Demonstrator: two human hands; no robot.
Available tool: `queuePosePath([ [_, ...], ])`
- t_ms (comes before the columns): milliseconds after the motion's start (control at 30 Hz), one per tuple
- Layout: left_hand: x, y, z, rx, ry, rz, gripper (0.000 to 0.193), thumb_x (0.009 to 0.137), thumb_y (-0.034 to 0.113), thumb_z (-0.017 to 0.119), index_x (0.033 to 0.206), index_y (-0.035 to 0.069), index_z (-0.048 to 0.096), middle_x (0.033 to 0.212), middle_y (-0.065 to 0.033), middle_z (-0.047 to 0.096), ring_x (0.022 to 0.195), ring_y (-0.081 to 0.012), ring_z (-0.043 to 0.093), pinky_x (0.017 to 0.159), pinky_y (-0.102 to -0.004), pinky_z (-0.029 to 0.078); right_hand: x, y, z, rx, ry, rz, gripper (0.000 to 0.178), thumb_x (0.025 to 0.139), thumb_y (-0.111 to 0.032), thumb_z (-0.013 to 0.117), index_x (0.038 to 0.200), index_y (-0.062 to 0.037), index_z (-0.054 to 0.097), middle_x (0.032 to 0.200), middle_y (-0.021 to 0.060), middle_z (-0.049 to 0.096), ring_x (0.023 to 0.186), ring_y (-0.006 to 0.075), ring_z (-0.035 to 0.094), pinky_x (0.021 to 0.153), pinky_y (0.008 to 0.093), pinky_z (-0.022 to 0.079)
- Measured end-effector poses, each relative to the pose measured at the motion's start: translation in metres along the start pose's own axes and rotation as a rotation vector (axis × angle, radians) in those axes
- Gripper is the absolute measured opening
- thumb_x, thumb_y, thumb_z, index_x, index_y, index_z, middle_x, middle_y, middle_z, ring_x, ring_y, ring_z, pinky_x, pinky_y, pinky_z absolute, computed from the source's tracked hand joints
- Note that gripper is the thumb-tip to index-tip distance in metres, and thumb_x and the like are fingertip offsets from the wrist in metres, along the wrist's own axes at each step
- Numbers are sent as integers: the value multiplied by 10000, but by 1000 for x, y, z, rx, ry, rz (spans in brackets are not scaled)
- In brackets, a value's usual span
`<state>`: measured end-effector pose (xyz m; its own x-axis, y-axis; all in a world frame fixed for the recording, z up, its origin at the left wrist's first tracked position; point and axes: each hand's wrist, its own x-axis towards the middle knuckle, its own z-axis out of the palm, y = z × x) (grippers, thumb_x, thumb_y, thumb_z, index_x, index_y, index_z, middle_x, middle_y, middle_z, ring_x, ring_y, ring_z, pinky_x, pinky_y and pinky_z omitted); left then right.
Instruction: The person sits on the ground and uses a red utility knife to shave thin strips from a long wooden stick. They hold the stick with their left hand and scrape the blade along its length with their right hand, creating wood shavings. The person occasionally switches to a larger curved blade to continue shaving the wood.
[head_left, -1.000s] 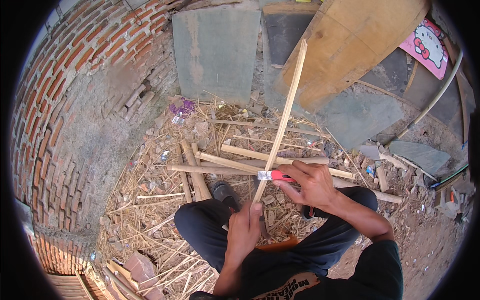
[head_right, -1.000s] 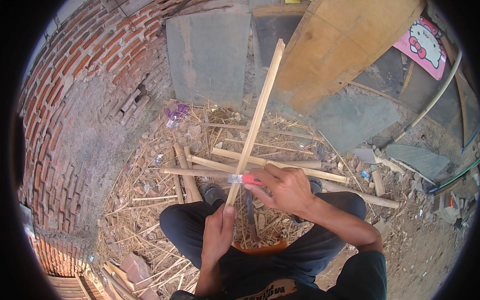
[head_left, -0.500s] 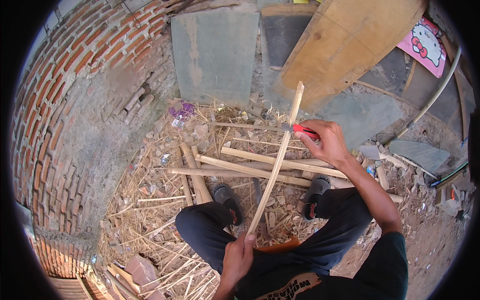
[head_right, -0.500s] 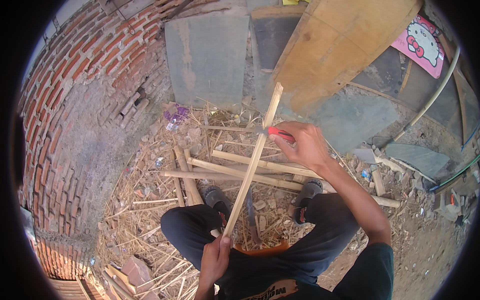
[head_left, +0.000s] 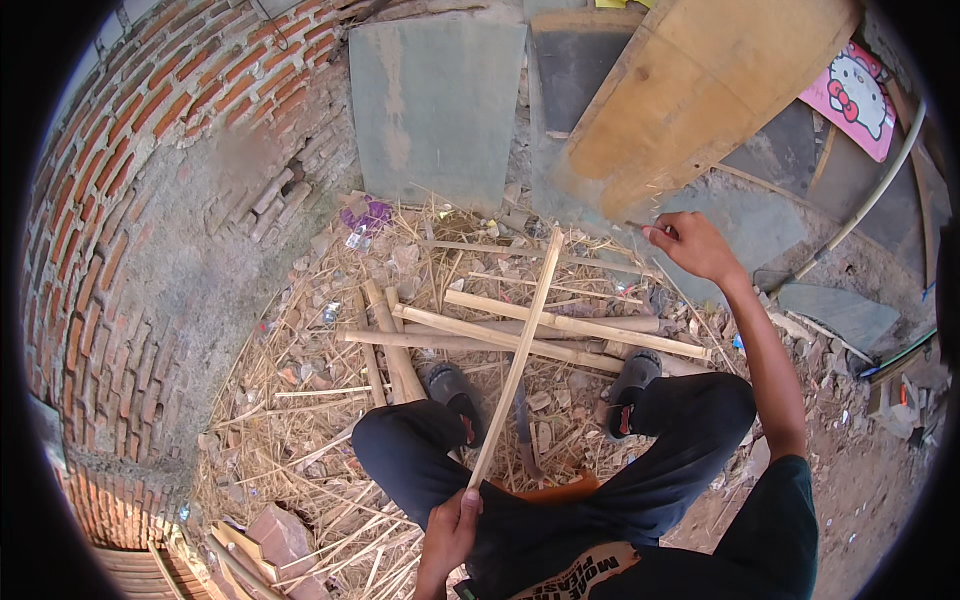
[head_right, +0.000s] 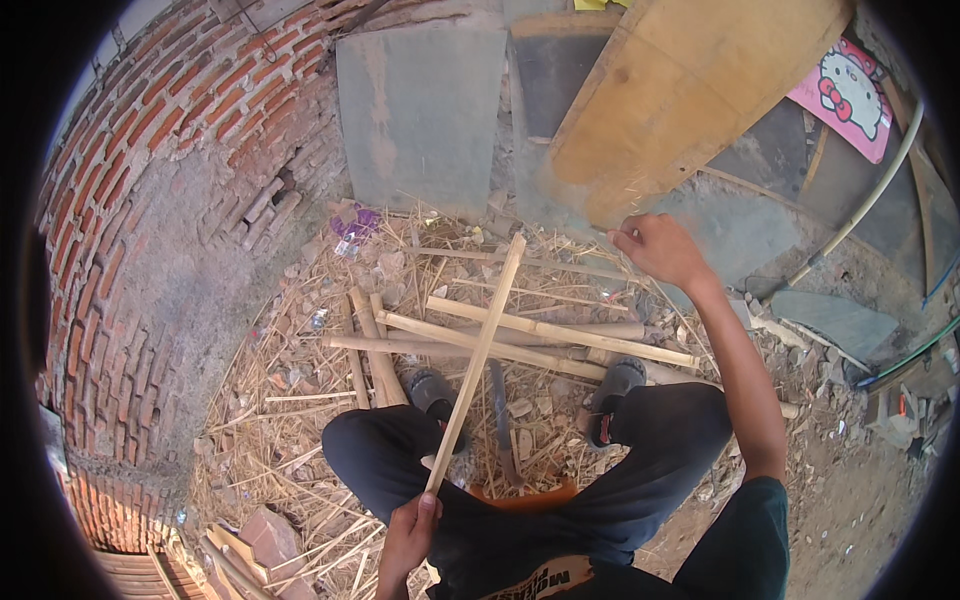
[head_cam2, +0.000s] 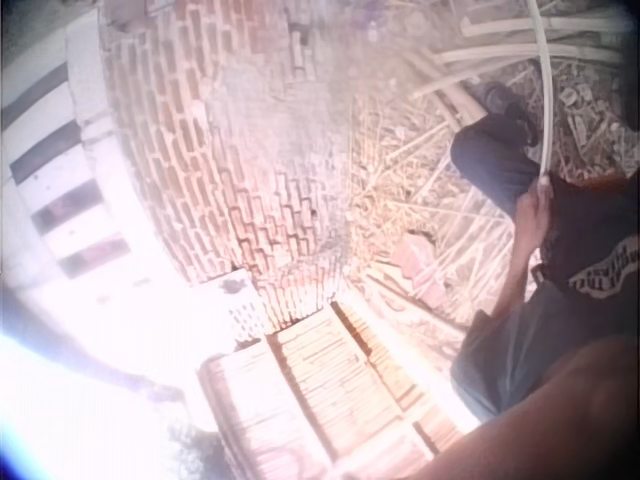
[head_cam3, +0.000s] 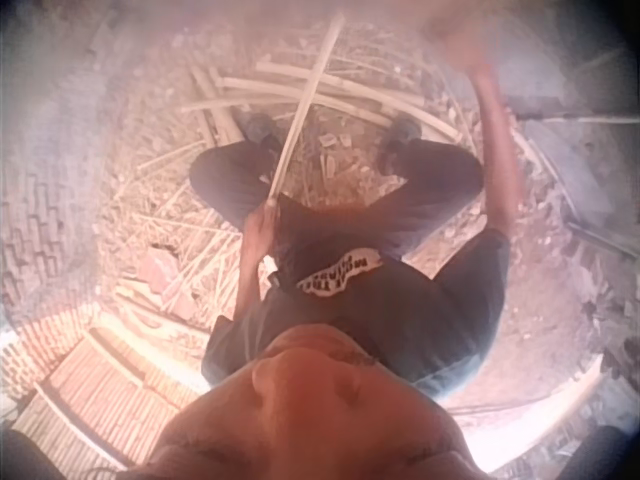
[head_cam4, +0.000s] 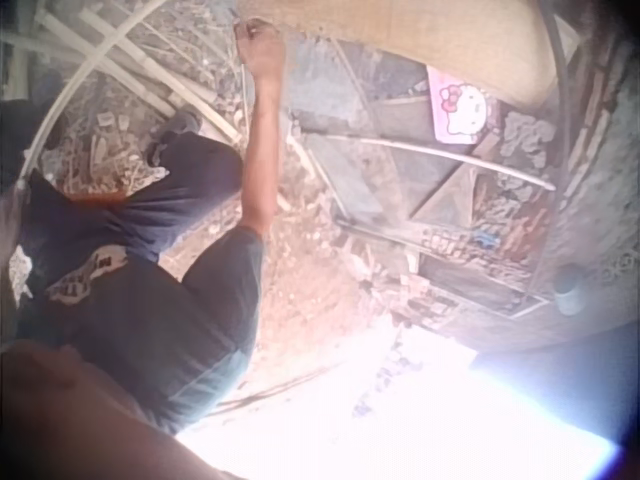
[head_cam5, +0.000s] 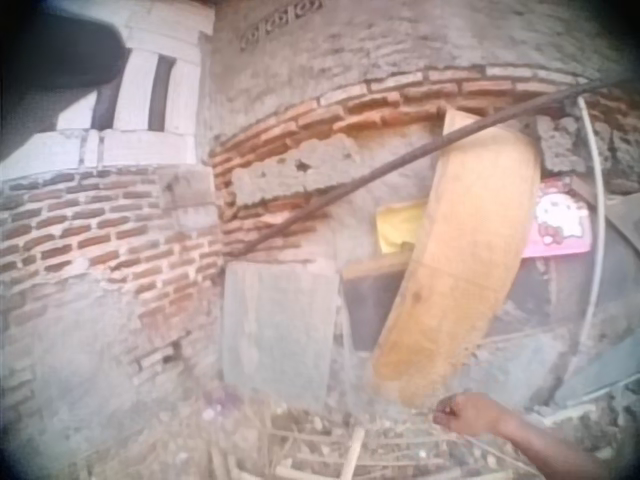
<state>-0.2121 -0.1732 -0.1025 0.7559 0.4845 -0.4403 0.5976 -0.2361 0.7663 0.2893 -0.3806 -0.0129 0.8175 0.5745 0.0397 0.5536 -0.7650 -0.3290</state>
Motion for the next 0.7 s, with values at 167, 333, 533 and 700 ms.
queuePosePath([
  [167, 41, 13, 6, -184, -18, 116, 538, 1201, 424, 434, 903, 19, 626, 644, -78, 535, 593, -223, 538, 618, -400, 456, -51, -39, 30, 2, -520, -344, 412, 1038, -436, 672, 1052, -43, 797, 926, 207, 784, 904, 434, 747, 825, 517, 580],
  [333, 69, 37, 7, -358, -145, 104, 518, 1207, 402, 431, 915, 18, 621, 643, -58, 519, 588, -194, 507, 599, -382, 432, -85, -89, 26, 196, 132, -266, 336, 1084, -360, 640, 1131, -38, 723, 900, 184, 769, 795, 435, 733, 725, 513, 577],
  [533, 77, 79, 18, -112, 62, 339, 449, 1194, 362, 475, 993, -10, 626, 641, -160, 552, 564, -301, 555, 600, -437, 446, -133, -120, 57, 428, 213, -492, 260, 1034, -311, 750, 1127, -70, 727, 906, 121, 751, 708, 356, 734, 604, 458, 578],
  [700, 76, 102, 24, -63, 72, 367, 397, 1184, 346, 497, 1064, -12, 621, 670, -221, 593, 630, -434, 639, 624, -504, 463, -145, -125, 83, 353, 229, -607, 280, 997, -345, 796, 1122, -98, 749, 917, 93, 739, 644, 304, 723, 543, 416, 572],
])
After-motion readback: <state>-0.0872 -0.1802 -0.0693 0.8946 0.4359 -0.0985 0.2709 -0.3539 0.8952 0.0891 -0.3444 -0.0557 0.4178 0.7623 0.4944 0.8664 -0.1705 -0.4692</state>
